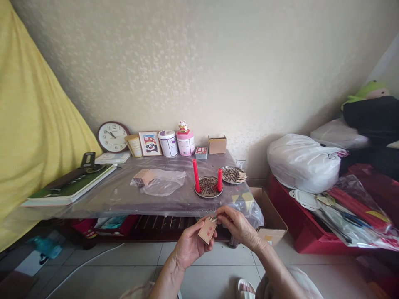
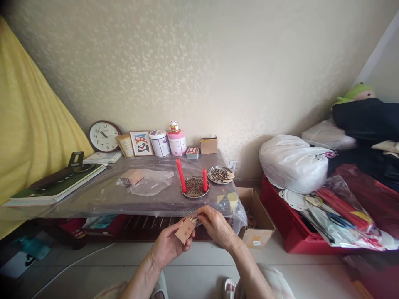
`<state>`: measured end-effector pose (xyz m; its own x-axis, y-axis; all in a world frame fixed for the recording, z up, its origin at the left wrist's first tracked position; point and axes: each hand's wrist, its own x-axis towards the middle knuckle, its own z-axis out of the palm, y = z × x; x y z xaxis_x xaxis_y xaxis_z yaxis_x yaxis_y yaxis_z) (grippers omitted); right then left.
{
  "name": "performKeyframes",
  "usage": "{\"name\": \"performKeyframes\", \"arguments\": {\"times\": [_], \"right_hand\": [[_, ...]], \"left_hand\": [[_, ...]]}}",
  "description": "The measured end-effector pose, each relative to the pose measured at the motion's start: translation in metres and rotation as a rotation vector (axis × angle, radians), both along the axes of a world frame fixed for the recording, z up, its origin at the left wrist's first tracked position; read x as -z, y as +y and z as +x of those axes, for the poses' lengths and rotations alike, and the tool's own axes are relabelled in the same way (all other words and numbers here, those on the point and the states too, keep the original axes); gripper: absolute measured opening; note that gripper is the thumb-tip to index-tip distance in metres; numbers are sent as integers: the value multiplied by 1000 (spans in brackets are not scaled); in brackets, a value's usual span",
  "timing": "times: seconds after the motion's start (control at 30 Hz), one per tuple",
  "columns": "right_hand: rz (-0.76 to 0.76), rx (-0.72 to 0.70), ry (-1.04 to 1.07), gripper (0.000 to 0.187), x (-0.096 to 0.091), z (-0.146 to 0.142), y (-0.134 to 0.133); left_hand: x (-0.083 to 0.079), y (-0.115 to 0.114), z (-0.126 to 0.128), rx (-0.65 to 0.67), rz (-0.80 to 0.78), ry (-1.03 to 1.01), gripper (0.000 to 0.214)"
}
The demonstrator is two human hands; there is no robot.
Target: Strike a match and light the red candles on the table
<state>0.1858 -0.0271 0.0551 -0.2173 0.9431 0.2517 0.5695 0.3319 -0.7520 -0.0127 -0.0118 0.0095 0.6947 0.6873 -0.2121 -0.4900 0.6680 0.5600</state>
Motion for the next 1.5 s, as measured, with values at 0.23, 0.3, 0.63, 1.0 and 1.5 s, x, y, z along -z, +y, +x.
{"name": "performKeyframes", "arguments": {"times": [0.23,0.3,0.63,1.0,1.5], "right_hand": [[-297,8,476,39,9,-9,3],[-348,18,586,42,7,-12,3],[-495,113,1025,36,-13,0,-1],[-69,57,365,41,-8,-8,-6],[74,-72,-4,76,18,-18,-9]], "left_hand": [[-3,-2,1,-18,33,-30,29],[-4,-2,0,-16,47,-38,29],[-6,-4,-1,0,62,-73,30],[-3,-1,0,-96,57,-132,31],[-7,0,2,-196,75,-218,30]]}}
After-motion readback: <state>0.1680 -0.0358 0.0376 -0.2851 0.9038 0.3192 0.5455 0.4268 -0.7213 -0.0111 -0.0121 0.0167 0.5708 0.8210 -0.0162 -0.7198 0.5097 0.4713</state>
